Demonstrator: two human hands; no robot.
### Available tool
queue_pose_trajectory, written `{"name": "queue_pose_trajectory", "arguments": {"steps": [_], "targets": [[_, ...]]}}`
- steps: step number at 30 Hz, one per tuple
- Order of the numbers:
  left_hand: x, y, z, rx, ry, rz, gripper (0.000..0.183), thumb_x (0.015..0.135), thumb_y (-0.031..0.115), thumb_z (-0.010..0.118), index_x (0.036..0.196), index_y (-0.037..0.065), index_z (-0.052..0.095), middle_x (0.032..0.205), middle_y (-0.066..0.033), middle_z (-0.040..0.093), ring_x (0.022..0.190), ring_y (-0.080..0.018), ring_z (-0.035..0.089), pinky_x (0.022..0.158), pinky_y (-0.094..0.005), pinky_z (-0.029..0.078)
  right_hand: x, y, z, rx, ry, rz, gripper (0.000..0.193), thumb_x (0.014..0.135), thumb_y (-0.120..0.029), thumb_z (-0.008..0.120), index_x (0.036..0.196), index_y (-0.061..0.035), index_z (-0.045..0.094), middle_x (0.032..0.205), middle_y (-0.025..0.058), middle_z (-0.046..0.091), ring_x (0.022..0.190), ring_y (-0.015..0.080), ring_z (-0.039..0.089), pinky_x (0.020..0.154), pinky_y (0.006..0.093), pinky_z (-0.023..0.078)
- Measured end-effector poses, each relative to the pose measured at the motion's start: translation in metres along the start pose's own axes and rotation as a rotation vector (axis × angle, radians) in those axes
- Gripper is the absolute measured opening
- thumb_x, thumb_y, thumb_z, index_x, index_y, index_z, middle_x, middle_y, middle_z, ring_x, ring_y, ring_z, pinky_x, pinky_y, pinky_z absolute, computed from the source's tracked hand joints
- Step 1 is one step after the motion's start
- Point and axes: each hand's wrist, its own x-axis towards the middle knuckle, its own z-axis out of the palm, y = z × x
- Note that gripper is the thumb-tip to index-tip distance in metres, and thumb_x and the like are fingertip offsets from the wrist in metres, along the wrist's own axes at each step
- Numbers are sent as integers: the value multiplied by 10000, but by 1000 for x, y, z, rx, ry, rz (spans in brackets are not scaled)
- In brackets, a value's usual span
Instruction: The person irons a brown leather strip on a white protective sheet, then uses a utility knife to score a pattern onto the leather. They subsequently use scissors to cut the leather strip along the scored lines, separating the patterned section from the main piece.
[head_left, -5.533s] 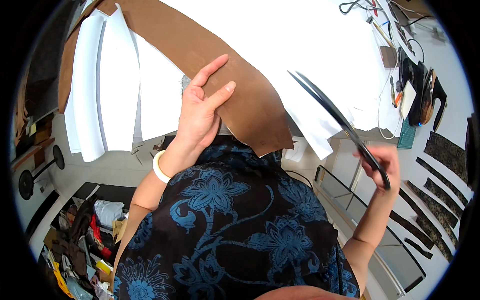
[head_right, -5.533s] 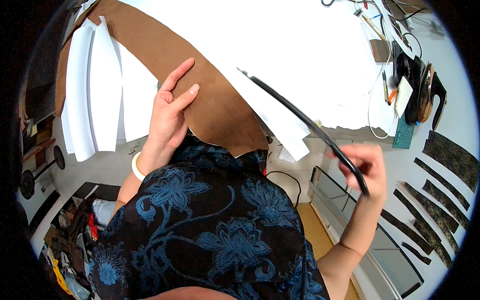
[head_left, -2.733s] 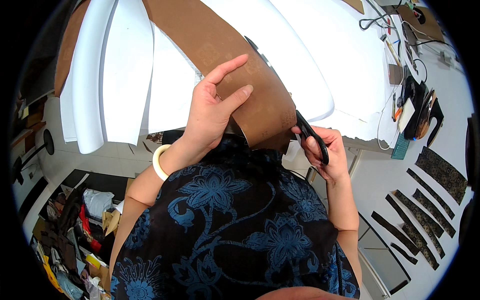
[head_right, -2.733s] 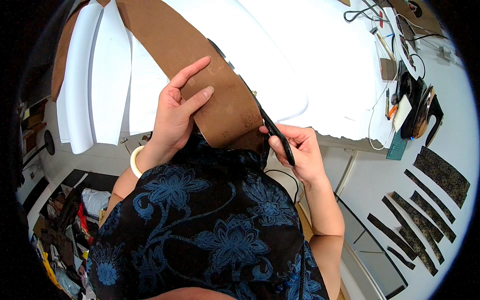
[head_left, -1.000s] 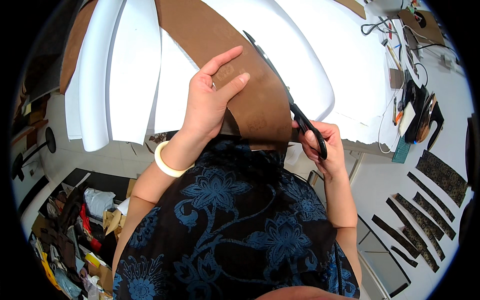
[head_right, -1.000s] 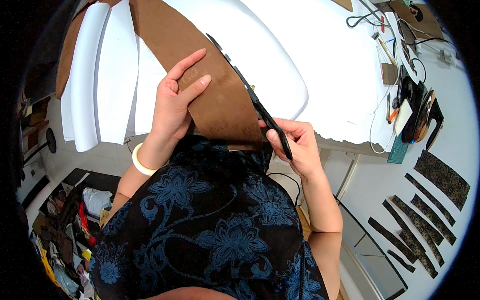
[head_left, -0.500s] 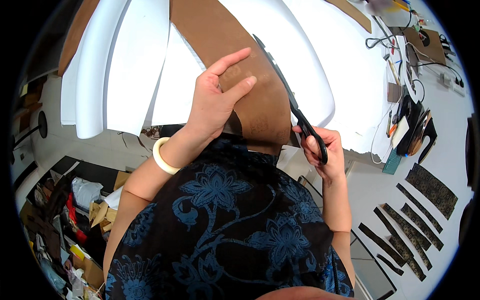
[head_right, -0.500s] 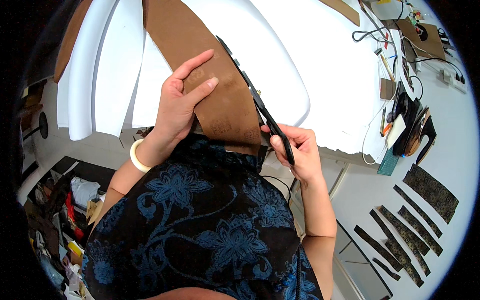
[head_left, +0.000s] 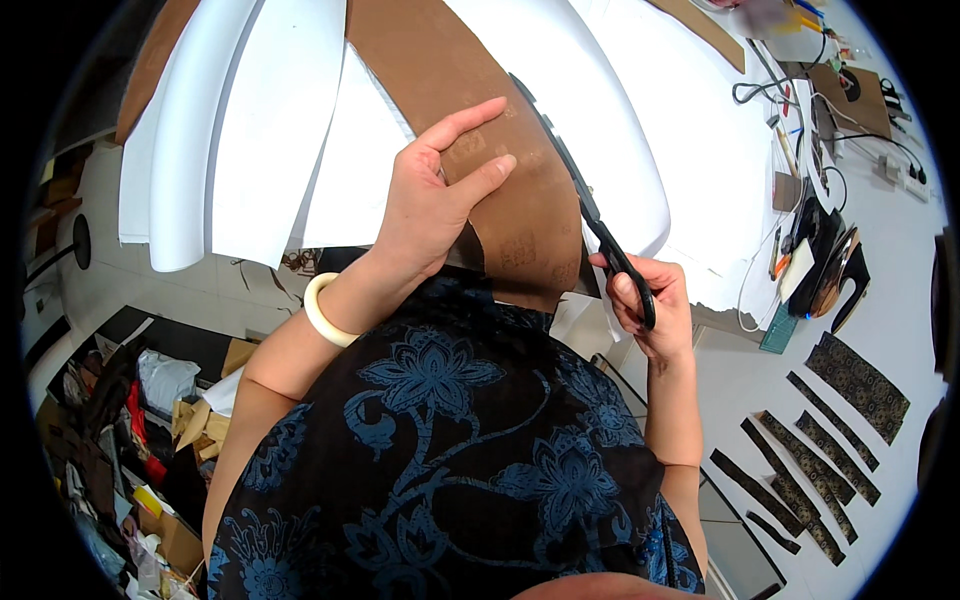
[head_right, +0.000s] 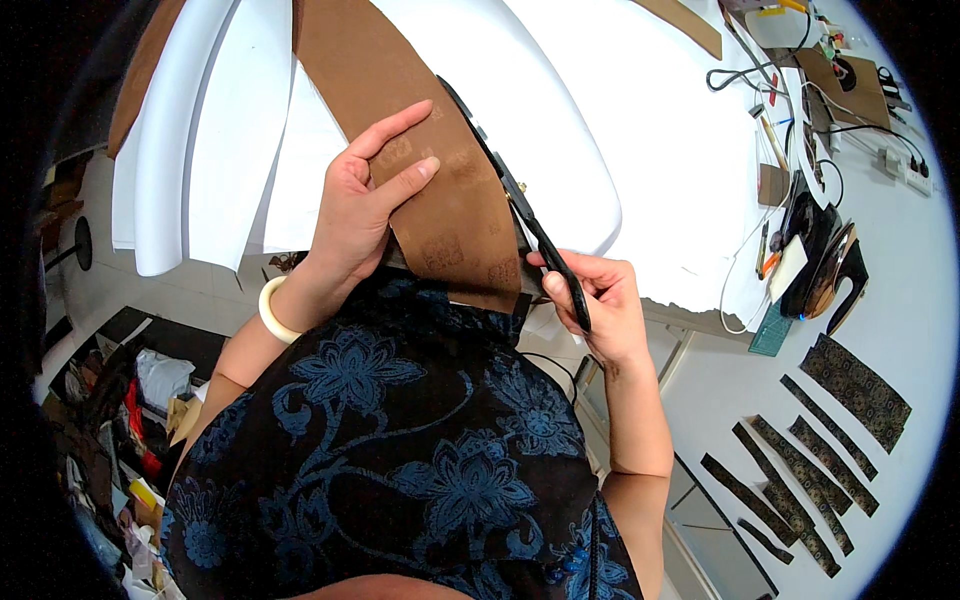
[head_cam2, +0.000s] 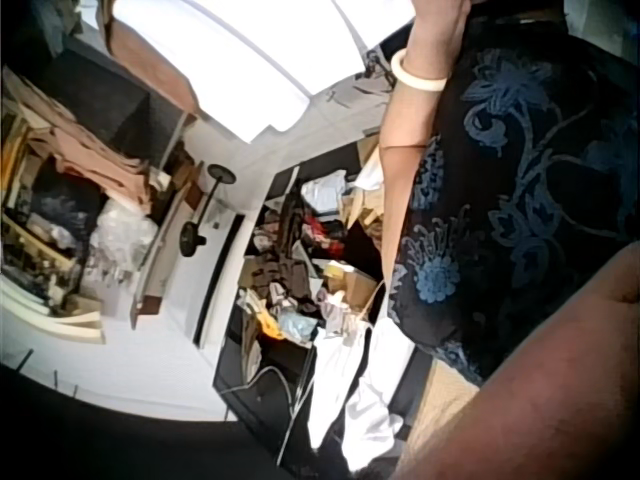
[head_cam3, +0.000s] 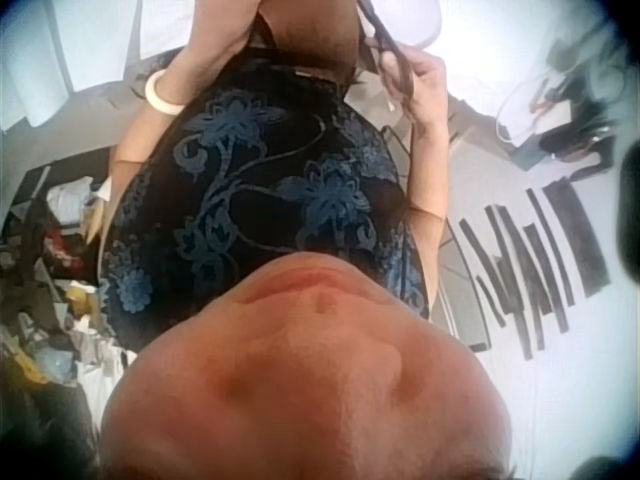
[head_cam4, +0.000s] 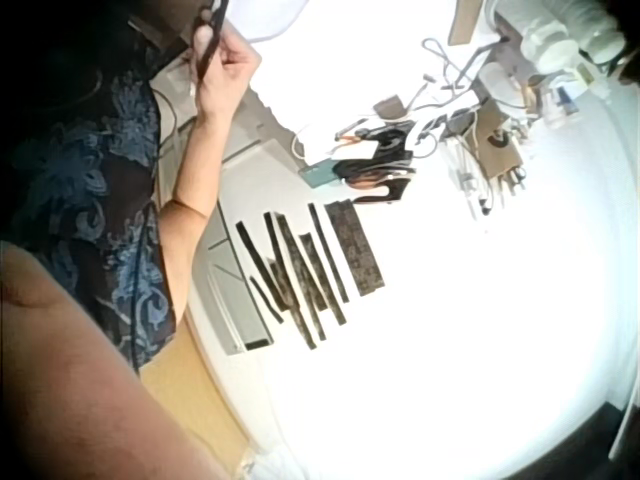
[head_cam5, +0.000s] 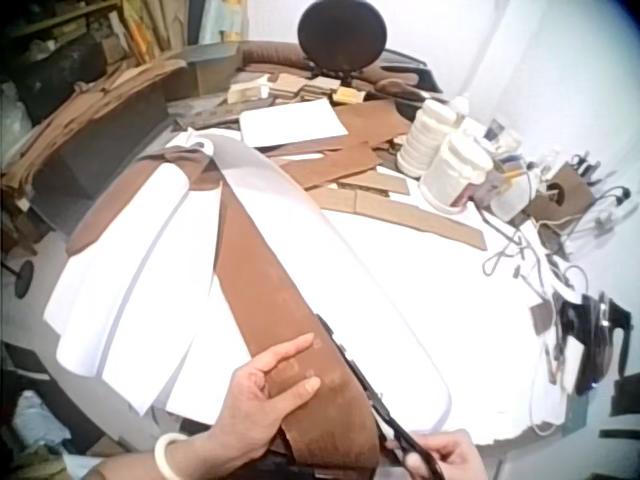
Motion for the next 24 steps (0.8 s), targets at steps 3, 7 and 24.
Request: {"name": "queue_pose_trajectory", "arguments": {"steps": [3, 7, 24], "targets": [[0, 0, -1, 11, -4, 4, 499, 950, -12, 691, 1430, 4, 557, 1309, -119, 650, 1154, -156, 650, 1008, -298, 553, 0, -1, -1, -10, 3, -1, 294, 956, -83, 724, 1188, 97, 709, 572, -60, 522, 429, 14, 380, 413, 202, 240], [2, 1, -2, 45, 20, 56, 466, 935, 17, 716, 1386, -4, 601, 1297, -114, 655, 1133, -144, 648, 979, -276, 547, 0, -4, 2, -15, 12, 1, 289, 952, -77, 726, 1184, 95, 712, 569, -61, 521, 431, 12, 381, 414, 201, 240], [10, 4, 9, -25, 131, 124, 464, 937, -33, 689, 1391, -1, 597, 1281, -123, 659, 1122, -165, 658, 975, -293, 564, 8, 5, 1, 50, -49, -51, 428, 929, -169, 778, 1228, 121, 677, 565, -73, 483, 442, 12, 346, 432, 212, 200]]}}
